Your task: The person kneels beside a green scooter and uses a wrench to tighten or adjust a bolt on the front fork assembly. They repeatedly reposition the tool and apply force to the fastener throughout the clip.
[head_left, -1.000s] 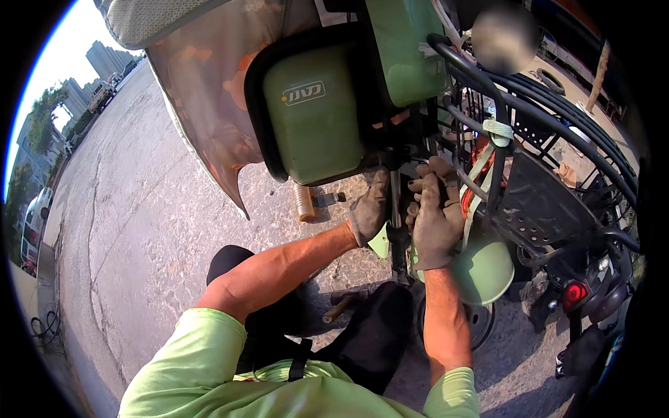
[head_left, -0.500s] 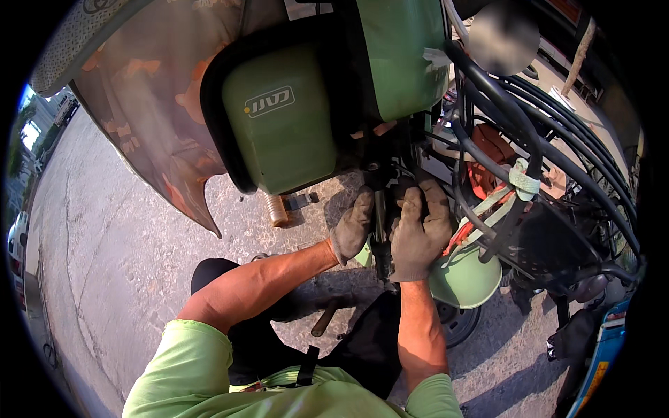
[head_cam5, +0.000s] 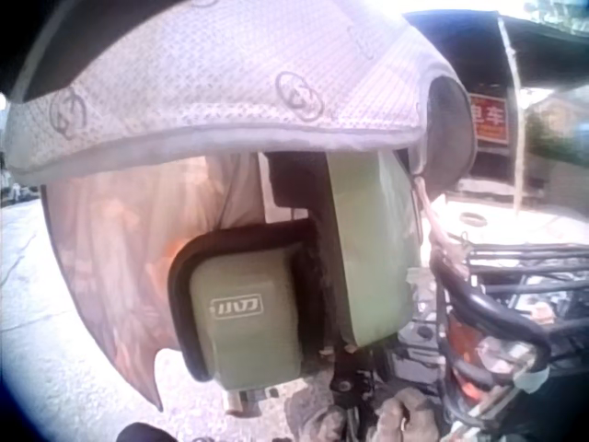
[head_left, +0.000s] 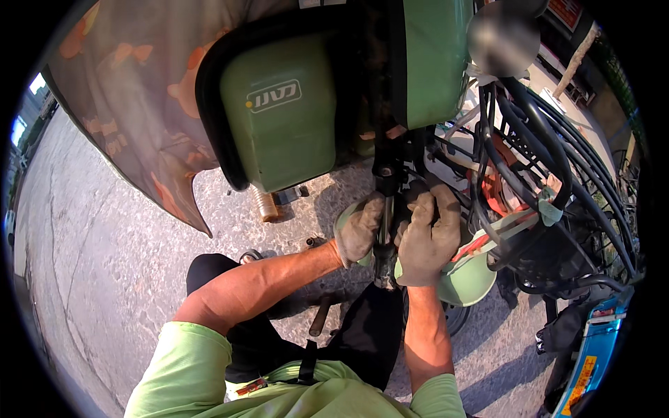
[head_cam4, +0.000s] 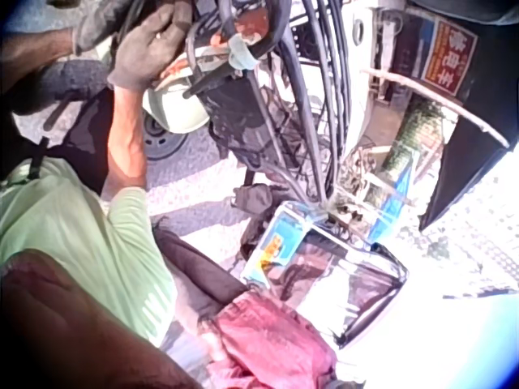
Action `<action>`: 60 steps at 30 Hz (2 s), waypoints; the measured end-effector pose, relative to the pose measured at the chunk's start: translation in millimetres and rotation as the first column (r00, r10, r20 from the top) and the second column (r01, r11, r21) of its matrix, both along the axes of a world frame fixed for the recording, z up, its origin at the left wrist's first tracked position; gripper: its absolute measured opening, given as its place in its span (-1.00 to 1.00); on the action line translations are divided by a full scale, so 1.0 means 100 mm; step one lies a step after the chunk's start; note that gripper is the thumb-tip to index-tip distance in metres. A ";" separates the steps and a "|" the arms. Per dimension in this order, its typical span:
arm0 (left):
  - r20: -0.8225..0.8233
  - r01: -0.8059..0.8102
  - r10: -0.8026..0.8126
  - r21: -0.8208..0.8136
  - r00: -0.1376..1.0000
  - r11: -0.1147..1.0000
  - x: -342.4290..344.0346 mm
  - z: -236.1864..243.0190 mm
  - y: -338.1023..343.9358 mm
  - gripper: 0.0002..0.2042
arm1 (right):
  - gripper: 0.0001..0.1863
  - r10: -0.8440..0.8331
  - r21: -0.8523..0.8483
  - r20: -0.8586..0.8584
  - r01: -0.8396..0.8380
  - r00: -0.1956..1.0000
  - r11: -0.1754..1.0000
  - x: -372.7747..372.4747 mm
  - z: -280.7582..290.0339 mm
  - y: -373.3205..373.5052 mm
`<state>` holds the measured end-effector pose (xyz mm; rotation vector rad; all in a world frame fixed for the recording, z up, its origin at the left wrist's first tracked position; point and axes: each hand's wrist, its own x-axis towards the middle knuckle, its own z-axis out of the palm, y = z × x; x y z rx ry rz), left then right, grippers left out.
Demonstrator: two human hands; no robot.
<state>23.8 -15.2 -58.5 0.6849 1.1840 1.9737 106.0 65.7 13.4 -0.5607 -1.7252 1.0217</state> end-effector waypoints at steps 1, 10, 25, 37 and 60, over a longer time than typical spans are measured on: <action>-0.012 0.005 -0.005 -0.003 1.000 1.000 0.00 -0.03 0.00 -0.48 | -0.77 0.008 0.027 -0.035 -0.007 0.999 1.000 -0.02 0.04 0.00; 0.072 0.021 -0.022 0.027 0.997 0.999 0.02 -0.07 0.03 -0.50 | -0.65 0.107 -0.324 -0.077 -0.126 0.991 0.938 0.01 0.26 -0.12; -0.130 0.136 -0.145 -0.074 0.981 0.988 -0.09 -0.03 -0.06 -0.39 | -0.78 0.077 -0.240 0.001 -0.075 0.997 0.968 -0.01 0.26 -0.08; -0.240 -0.001 -0.009 -0.041 0.971 0.999 -0.07 -0.05 0.00 -0.43 | -0.83 0.097 -0.145 0.005 -0.095 0.995 0.985 -0.05 0.16 0.02; -0.116 0.179 -0.176 0.019 0.977 0.984 -0.03 0.21 -0.06 -0.39 | -0.66 0.417 -0.739 0.065 -0.238 0.907 0.631 0.38 0.65 -0.45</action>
